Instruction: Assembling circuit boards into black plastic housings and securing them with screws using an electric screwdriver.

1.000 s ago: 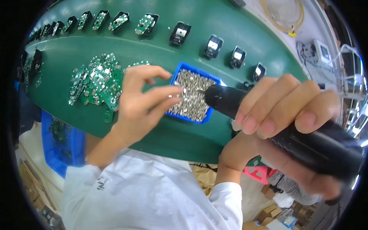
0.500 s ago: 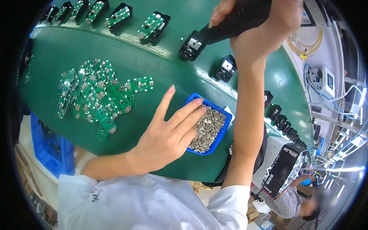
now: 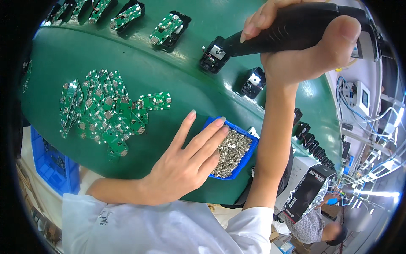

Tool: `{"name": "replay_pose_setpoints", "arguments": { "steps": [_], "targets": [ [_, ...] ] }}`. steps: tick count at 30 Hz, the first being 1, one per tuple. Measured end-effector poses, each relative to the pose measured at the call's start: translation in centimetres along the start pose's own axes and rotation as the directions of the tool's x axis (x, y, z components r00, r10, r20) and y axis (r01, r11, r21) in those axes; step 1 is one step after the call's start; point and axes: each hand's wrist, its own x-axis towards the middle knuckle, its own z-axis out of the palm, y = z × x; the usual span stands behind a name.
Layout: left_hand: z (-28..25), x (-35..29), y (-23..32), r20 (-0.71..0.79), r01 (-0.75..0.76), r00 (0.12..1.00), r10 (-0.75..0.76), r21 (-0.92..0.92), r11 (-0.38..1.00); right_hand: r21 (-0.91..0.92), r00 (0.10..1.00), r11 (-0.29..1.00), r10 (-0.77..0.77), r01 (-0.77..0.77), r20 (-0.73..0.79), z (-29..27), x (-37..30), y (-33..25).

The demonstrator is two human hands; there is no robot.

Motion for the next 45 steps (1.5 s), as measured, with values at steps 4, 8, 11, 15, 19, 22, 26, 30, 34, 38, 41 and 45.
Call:
{"name": "replay_pose_setpoints", "arguments": {
  "steps": [4,8,11,15,19,22,26,30,34,38,41,45],
  "targets": [
    [0.0,0.1,0.0,0.019,0.006,1.000,-0.005,-0.011,1.000,-0.037,0.998,0.999,0.000,0.003,0.070,0.0,-0.2,0.4],
    [0.2,0.4,-0.2,0.039,-0.019,0.999,0.019,0.002,1.000,-0.073,0.934,0.995,-0.035,0.065,0.356,0.7,-0.3,1.1],
    [0.0,0.7,-0.3,0.046,-0.024,0.999,0.024,0.002,1.000,-0.095,0.923,0.993,-0.031,0.073,0.384,0.4,-0.4,1.4],
    [-0.1,1.0,0.2,0.004,-0.036,0.999,0.036,-0.033,0.999,-0.092,0.917,0.993,-0.027,0.070,0.398,0.6,-0.4,1.6],
    [0.2,0.7,0.5,-0.125,-0.071,0.991,0.053,-0.140,0.988,-0.018,0.939,0.999,-0.025,0.034,0.343,0.7,-0.6,2.0],
    [-0.1,0.4,0.5,-0.191,-0.115,0.981,0.032,-0.441,0.890,-0.091,0.974,0.988,0.103,-0.124,-0.203,-1.0,-0.4,0.4],
    [-2.3,-0.1,-0.1,-0.155,0.022,0.973,-0.169,-0.673,0.740,0.034,0.845,0.999,-0.012,0.036,-0.535,-2.7,-0.4,-4.9],
    [-4.1,-0.4,-0.6,-0.057,0.150,0.944,-0.324,-0.802,0.578,0.232,0.986,0.962,-0.117,0.141,-0.116,1.2,-4.2,-14.5],
    [-5.1,-0.7,-0.7,-0.115,0.074,0.952,-0.283,-0.812,0.578,0.410,0.985,0.896,-0.135,0.170,-0.111,7.9,-7.1,-17.4],
    [-5.1,-1.7,0.8,-0.064,0.057,0.965,-0.256,-0.896,0.441,0.390,0.978,0.897,-0.176,0.208,-0.115,8.4,-9.7,-18.6],
    [-4.9,-2.4,1.8,-0.045,0.072,0.955,-0.294,-0.925,0.373,0.350,0.969,0.906,-0.195,0.238,-0.153,9.0,-10.4,-17.4],
    [-4.6,-3.2,2.9,-0.017,0.110,0.933,-0.359,-0.937,0.332,0.301,0.953,0.911,-0.229,0.281,-0.196,8.6,-11.0,-17.1]
  ]
}}
